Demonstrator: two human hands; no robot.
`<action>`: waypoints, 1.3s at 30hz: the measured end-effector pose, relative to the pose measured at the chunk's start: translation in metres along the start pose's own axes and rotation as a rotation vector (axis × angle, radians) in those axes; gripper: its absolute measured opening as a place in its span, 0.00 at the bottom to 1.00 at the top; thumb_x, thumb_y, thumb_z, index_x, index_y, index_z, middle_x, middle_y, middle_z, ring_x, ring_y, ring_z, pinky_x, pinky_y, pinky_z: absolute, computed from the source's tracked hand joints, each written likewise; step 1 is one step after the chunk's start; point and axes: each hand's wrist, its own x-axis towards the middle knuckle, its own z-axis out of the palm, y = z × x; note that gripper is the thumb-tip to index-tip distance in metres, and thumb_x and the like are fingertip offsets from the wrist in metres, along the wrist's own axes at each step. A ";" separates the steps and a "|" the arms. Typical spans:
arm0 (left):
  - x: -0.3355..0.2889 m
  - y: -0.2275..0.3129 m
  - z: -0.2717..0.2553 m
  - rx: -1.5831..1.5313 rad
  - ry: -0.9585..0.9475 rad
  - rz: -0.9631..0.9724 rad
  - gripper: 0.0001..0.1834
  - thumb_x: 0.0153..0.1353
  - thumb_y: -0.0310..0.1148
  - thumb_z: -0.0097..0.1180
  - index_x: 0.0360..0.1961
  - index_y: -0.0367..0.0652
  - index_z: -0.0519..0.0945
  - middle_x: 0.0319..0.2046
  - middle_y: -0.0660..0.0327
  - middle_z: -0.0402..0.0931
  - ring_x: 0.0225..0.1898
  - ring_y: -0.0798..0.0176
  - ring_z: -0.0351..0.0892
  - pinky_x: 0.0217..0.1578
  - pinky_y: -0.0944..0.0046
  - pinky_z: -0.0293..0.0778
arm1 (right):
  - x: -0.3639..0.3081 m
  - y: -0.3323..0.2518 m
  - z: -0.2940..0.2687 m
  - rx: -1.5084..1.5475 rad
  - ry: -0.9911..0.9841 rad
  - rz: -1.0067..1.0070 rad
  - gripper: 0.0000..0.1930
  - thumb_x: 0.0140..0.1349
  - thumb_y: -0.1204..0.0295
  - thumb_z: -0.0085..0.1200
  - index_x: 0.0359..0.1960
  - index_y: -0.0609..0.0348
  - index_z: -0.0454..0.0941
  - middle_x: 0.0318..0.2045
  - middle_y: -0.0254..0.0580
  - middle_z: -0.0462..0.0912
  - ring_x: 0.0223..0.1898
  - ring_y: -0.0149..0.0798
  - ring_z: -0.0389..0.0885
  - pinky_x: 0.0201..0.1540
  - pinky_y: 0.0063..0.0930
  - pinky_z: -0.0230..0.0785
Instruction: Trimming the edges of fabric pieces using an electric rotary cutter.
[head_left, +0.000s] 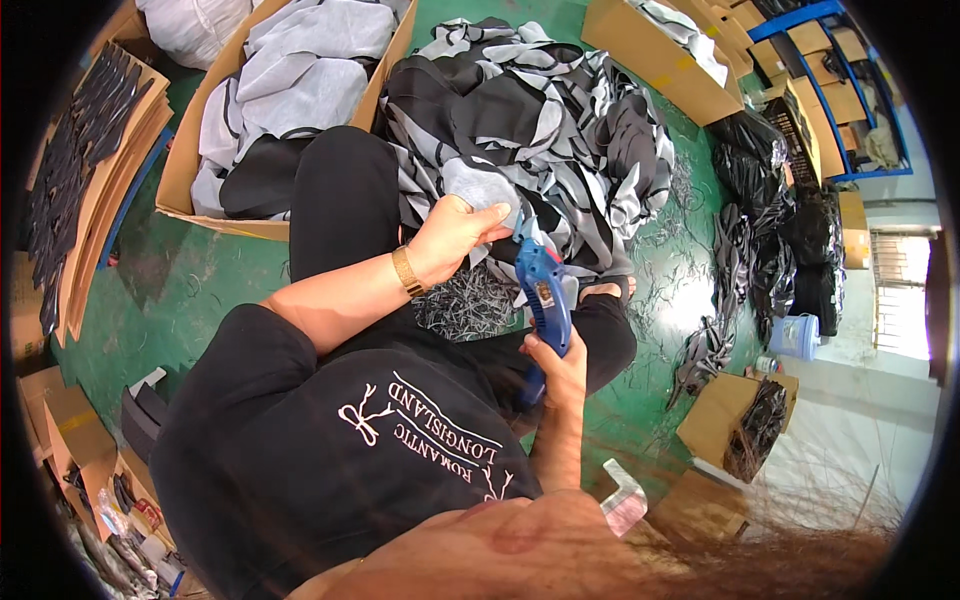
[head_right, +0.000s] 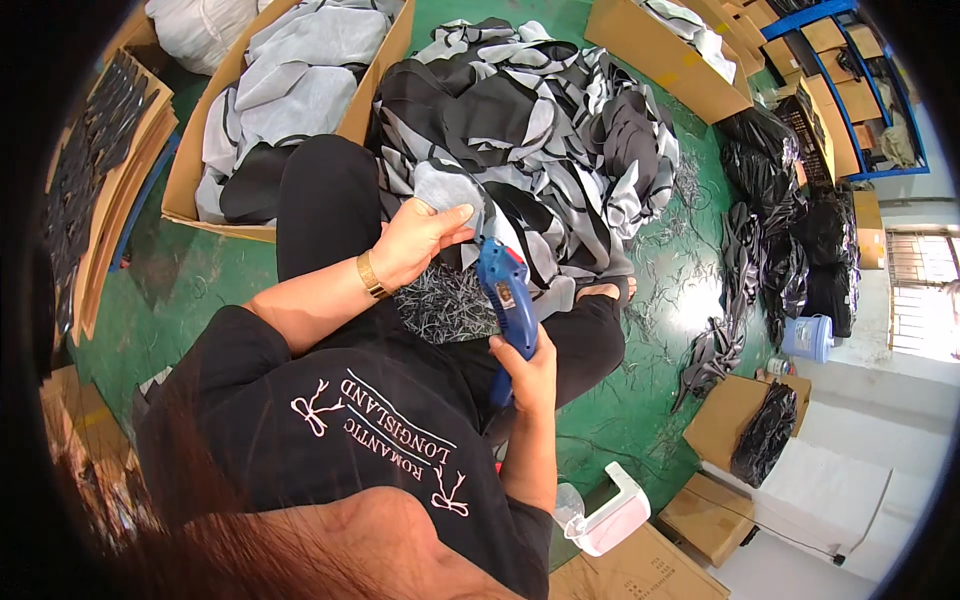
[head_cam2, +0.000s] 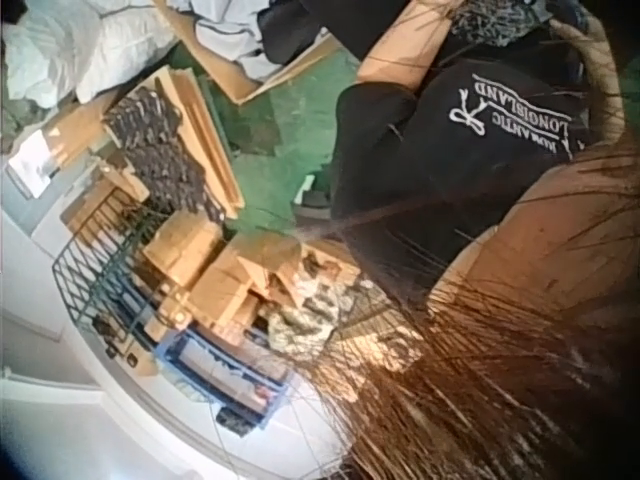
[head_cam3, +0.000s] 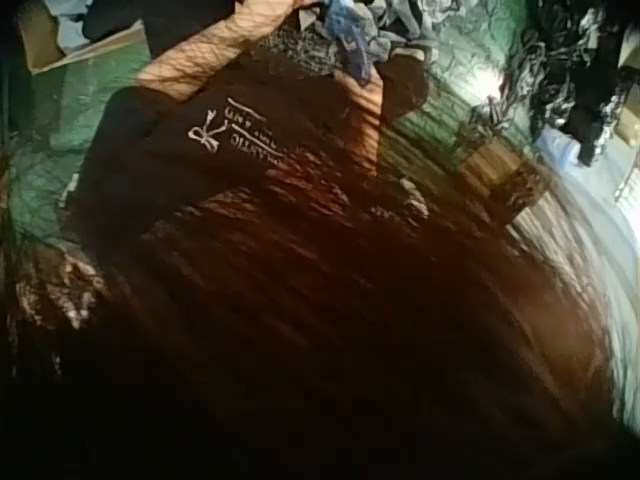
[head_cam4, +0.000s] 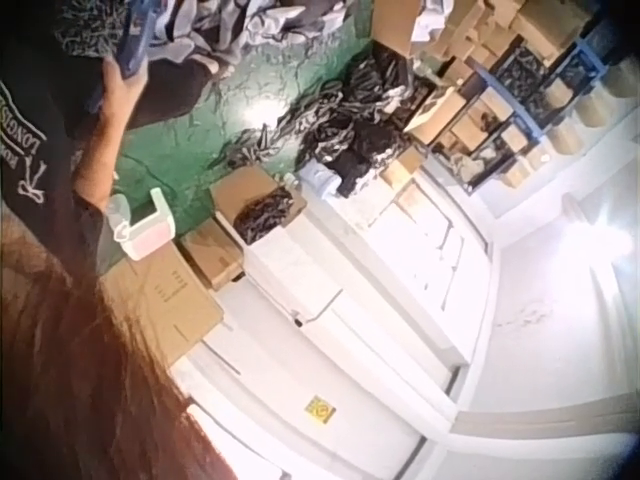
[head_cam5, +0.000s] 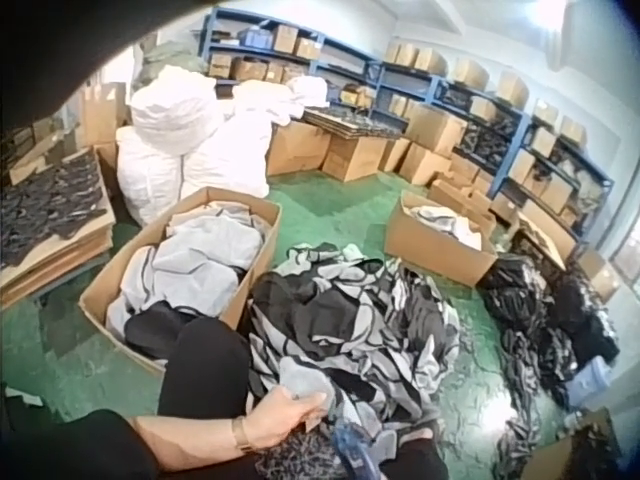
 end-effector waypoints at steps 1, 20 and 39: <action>0.000 -0.001 0.000 0.033 0.018 0.016 0.09 0.61 0.30 0.55 0.37 0.33 0.79 0.35 0.61 0.79 0.35 0.69 0.79 0.40 0.67 0.76 | 0.000 -0.002 0.003 -0.001 0.000 0.004 0.16 0.49 0.77 0.58 0.42 0.68 0.73 0.28 0.38 0.76 0.26 0.30 0.76 0.32 0.22 0.70; -0.006 -0.003 0.014 0.249 0.033 0.172 0.07 0.58 0.25 0.56 0.31 0.31 0.81 0.28 0.65 0.79 0.28 0.76 0.74 0.29 0.73 0.70 | 0.001 -0.006 0.004 0.053 0.029 0.015 0.15 0.49 0.79 0.57 0.40 0.70 0.73 0.26 0.37 0.74 0.21 0.30 0.74 0.23 0.22 0.70; -0.003 0.021 0.007 0.451 -0.106 0.270 0.07 0.55 0.27 0.58 0.32 0.33 0.80 0.25 0.68 0.78 0.26 0.78 0.72 0.27 0.73 0.69 | 0.002 -0.017 -0.003 0.054 -0.010 0.011 0.16 0.48 0.80 0.57 0.41 0.70 0.73 0.30 0.40 0.76 0.21 0.31 0.74 0.23 0.22 0.70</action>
